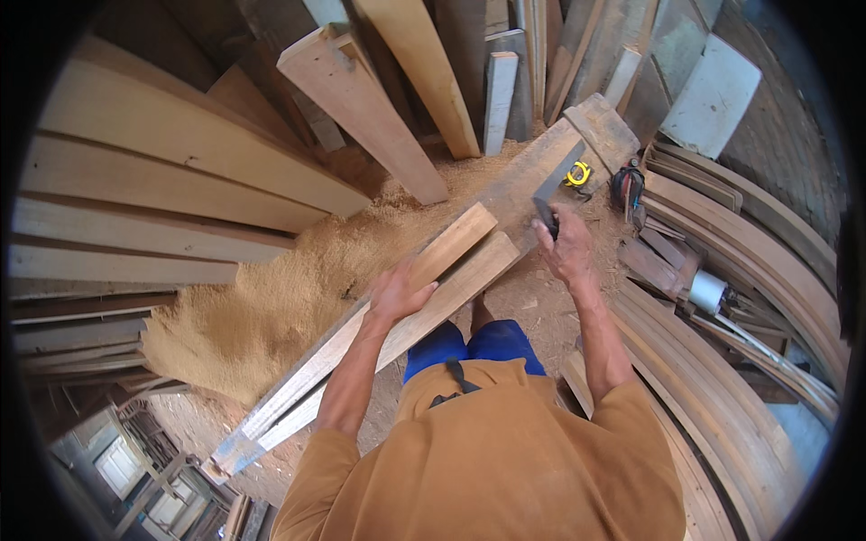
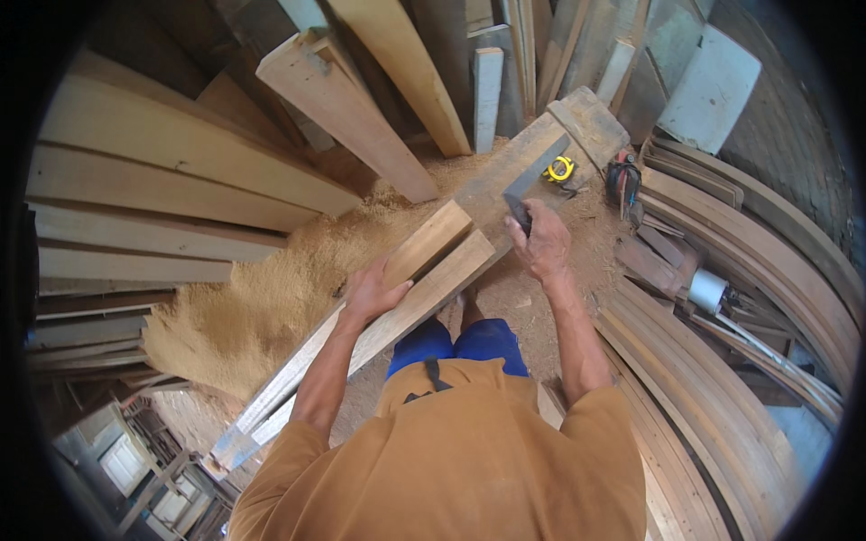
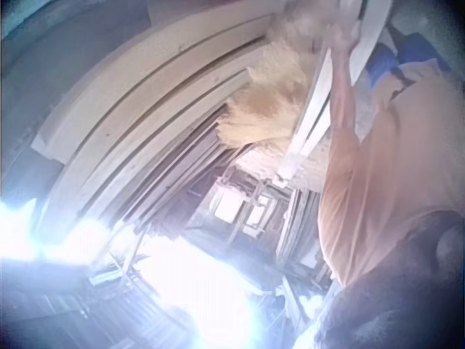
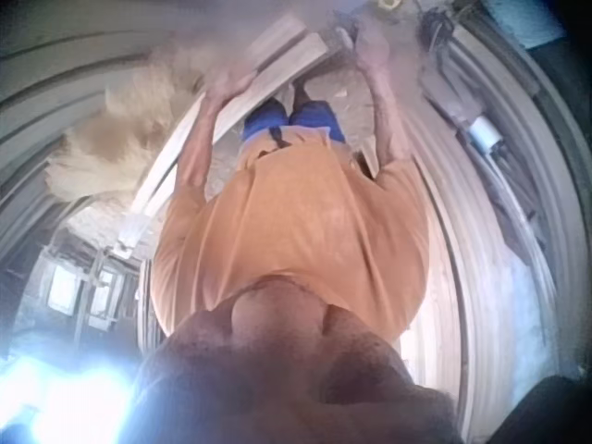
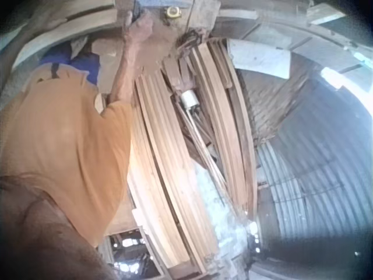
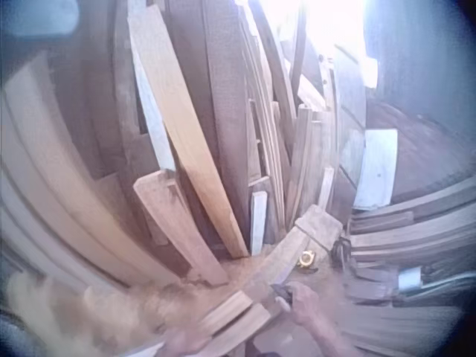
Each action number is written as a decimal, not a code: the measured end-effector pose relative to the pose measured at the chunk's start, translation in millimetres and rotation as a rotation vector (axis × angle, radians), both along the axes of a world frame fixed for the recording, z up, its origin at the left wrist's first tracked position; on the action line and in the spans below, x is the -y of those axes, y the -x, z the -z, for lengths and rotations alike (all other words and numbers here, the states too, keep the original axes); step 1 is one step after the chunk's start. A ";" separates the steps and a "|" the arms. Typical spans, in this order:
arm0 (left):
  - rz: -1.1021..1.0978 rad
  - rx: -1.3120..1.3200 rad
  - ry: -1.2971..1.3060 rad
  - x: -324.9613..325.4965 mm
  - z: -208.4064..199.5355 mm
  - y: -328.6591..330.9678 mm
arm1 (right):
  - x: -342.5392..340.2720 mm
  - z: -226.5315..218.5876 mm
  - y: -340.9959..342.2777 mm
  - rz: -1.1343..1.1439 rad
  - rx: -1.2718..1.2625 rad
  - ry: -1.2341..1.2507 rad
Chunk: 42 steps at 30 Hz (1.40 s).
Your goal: The person marks lines across wooden boards using a square ruler and a pencil, repositions the boards, and measures and marks them using a measuring tape and a pencil.
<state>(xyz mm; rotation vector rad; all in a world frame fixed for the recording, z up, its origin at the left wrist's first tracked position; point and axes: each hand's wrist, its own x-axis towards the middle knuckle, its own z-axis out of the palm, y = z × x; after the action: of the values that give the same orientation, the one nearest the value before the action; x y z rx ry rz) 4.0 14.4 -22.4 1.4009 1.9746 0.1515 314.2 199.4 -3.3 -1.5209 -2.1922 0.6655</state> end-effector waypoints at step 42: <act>-0.351 0.974 0.067 -81.2 -43.9 -73.3 | 76.1 -75.7 55.9 0.074 -0.538 0.416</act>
<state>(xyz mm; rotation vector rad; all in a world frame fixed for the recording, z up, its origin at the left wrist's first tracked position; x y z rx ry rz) 77.3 95.6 21.5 0.6844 1.3355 0.7607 258.3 123.3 72.4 -1.3790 -1.6489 1.3868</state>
